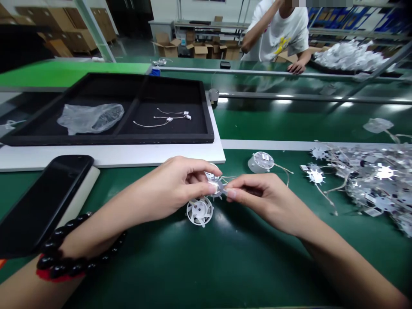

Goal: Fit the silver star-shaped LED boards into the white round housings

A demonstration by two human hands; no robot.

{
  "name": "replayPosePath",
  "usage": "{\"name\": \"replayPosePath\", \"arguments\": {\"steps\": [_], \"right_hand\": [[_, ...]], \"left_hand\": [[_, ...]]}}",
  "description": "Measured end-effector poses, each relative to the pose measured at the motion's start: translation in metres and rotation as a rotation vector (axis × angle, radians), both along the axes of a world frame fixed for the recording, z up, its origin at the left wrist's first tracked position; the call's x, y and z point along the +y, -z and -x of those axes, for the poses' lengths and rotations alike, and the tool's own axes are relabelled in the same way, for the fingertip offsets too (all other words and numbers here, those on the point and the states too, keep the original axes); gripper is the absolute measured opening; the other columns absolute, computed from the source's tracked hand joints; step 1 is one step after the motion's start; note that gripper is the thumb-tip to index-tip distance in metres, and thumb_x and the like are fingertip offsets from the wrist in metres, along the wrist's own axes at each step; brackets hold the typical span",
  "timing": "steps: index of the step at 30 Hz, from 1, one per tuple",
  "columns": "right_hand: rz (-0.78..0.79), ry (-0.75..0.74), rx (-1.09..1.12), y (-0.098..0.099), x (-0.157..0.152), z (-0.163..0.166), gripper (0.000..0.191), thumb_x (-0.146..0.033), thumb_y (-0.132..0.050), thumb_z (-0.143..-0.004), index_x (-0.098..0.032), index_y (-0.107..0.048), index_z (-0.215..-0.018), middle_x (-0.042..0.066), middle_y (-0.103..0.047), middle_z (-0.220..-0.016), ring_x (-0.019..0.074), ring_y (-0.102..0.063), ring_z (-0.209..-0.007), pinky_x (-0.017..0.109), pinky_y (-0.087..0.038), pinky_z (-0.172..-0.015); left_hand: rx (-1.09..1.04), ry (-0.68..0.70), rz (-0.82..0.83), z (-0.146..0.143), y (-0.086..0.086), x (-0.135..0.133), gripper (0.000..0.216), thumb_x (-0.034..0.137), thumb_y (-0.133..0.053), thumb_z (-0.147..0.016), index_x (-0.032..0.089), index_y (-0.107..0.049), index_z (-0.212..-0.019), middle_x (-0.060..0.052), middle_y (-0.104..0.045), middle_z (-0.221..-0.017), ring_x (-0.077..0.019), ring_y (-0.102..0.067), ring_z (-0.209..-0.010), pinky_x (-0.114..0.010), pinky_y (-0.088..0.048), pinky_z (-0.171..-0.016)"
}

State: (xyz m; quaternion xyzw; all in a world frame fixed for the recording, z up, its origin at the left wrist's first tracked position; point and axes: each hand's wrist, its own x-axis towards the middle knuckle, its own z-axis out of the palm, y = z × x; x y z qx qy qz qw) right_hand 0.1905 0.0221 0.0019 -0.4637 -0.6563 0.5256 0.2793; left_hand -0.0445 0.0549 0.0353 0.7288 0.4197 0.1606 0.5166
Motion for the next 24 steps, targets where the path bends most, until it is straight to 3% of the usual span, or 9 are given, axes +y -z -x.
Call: {"name": "replayPosePath", "arguments": {"steps": [8, 14, 19, 22, 24], "right_hand": [[0.113, 0.030, 0.066, -0.005, 0.007, 0.020, 0.024, -0.039, -0.082, -0.082, -0.017, -0.074, -0.075, -0.006, -0.044, -0.056, 0.0068, -0.031, -0.053, 0.021, -0.024, -0.047], [0.098, 0.036, 0.079, -0.001, 0.006, 0.030, 0.031, -0.042, -0.080, -0.085, -0.015, -0.072, -0.073, -0.007, -0.038, -0.052, 0.0059, -0.026, -0.050, 0.022, -0.017, -0.044], [0.078, 0.092, 0.051, -0.001, 0.003, 0.017, 0.031, -0.045, -0.080, -0.083, -0.017, -0.074, -0.071, -0.004, -0.045, -0.052, 0.0071, -0.031, -0.049, 0.022, -0.021, -0.043], [0.057, 0.170, 0.063, 0.001, 0.005, 0.007, 0.029, -0.044, -0.082, -0.081, -0.019, -0.074, -0.067, -0.001, -0.055, -0.056, 0.0084, -0.041, -0.051, 0.021, -0.029, -0.044], [0.063, 0.210, 0.089, 0.003, 0.006, 0.002, 0.026, -0.042, -0.085, -0.078, -0.021, -0.075, -0.067, -0.001, -0.059, -0.058, 0.0089, -0.046, -0.052, 0.020, -0.033, -0.045]], "left_hand": [[0.016, -0.092, -0.091, 0.015, 0.006, -0.002, 0.025, 0.041, -0.070, -0.093, 0.028, -0.075, -0.114, 0.004, -0.075, -0.081, -0.0148, -0.068, -0.073, -0.025, -0.052, -0.064], [-0.034, -0.161, -0.066, 0.021, 0.014, -0.011, 0.026, 0.040, -0.072, -0.093, 0.028, -0.073, -0.116, 0.006, -0.077, -0.086, -0.0127, -0.071, -0.078, -0.020, -0.056, -0.067], [0.096, -0.121, -0.484, 0.035, 0.012, -0.015, 0.022, 0.040, -0.068, -0.098, 0.034, -0.065, -0.119, 0.009, -0.072, -0.100, -0.0113, -0.068, -0.086, -0.020, -0.053, -0.072], [0.218, 0.108, -0.795, 0.041, 0.010, -0.016, 0.010, 0.030, -0.057, -0.104, 0.026, -0.066, -0.109, 0.002, -0.067, -0.102, -0.0164, -0.065, -0.089, -0.030, -0.051, -0.075], [0.315, 0.286, -0.938, 0.039, 0.011, -0.020, 0.024, 0.026, -0.047, -0.108, 0.022, -0.067, -0.096, -0.001, -0.063, -0.089, -0.0201, -0.062, -0.078, -0.036, -0.048, -0.067]]}}
